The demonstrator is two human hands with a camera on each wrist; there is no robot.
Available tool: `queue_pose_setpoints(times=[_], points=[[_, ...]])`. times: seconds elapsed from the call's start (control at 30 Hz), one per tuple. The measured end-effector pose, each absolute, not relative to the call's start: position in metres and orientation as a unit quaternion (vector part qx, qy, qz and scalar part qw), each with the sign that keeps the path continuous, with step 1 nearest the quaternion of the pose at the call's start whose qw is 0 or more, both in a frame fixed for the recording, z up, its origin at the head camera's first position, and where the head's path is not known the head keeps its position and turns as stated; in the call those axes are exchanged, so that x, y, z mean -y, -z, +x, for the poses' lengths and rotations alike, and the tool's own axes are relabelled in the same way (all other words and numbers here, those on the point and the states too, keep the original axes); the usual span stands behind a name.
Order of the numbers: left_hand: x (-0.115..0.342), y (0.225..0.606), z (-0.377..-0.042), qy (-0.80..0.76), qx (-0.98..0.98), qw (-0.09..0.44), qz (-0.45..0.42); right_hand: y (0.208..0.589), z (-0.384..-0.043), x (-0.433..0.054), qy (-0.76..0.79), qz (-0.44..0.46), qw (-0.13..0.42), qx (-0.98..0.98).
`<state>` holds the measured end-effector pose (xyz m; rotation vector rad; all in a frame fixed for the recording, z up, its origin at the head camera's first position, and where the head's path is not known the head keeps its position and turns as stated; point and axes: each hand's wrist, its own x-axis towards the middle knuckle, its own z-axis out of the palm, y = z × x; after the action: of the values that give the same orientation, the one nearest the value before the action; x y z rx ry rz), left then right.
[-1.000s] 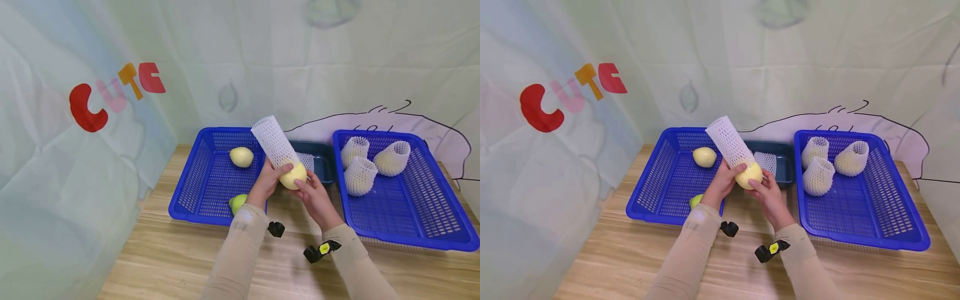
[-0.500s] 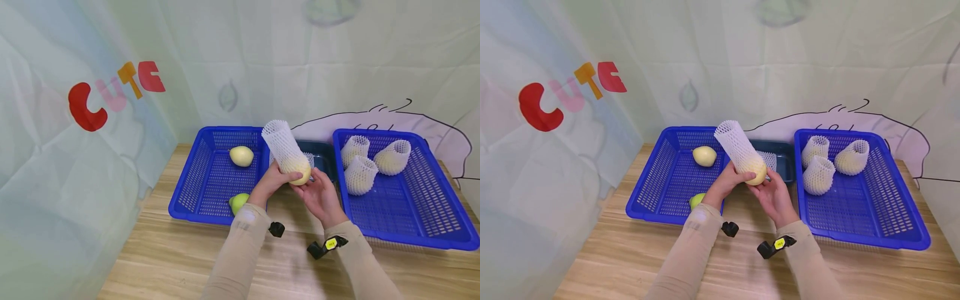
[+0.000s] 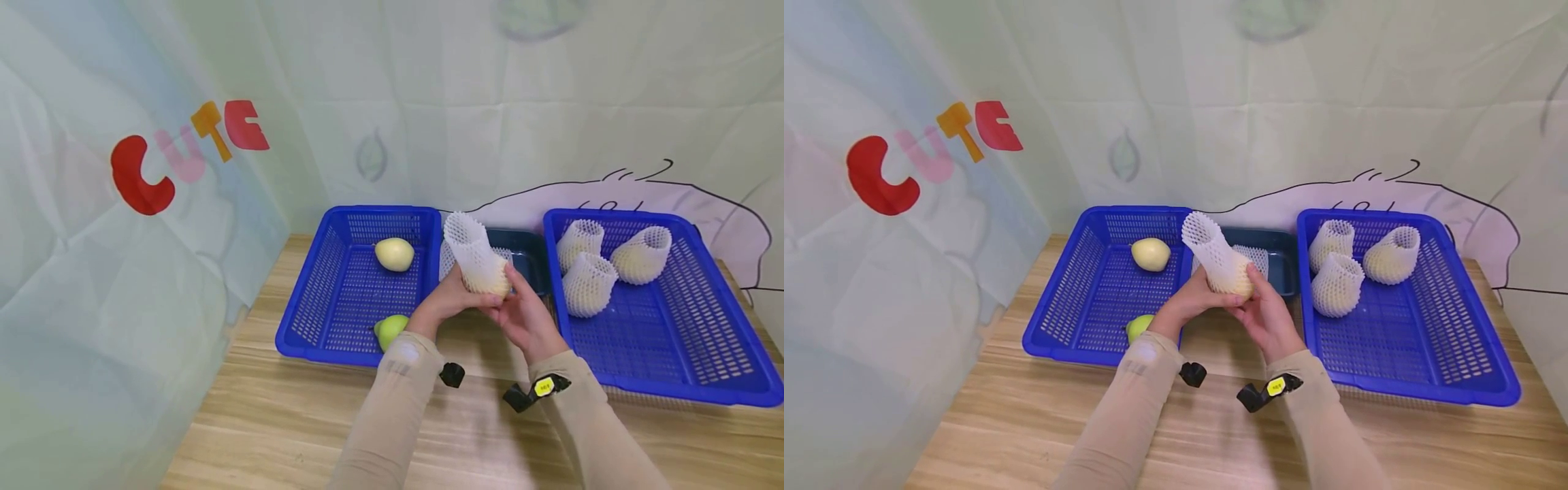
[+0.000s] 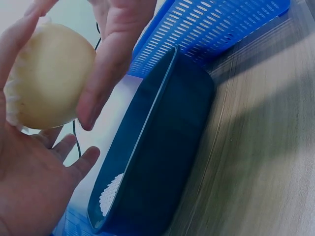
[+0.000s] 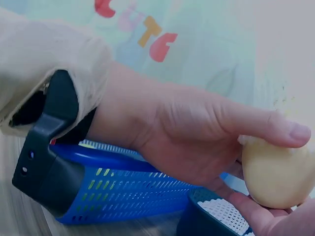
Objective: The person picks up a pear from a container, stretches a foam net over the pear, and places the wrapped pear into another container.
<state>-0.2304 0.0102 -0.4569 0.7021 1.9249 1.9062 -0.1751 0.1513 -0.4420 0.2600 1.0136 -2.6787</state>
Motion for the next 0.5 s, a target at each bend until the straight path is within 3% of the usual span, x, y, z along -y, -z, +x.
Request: queue_pose_setpoints(times=[0.5], points=[[-0.005,0.431,-0.221,-0.656,-0.676,0.161,0.295,0.437,-0.172,-0.155,0.940,0.115,0.129,-0.295]])
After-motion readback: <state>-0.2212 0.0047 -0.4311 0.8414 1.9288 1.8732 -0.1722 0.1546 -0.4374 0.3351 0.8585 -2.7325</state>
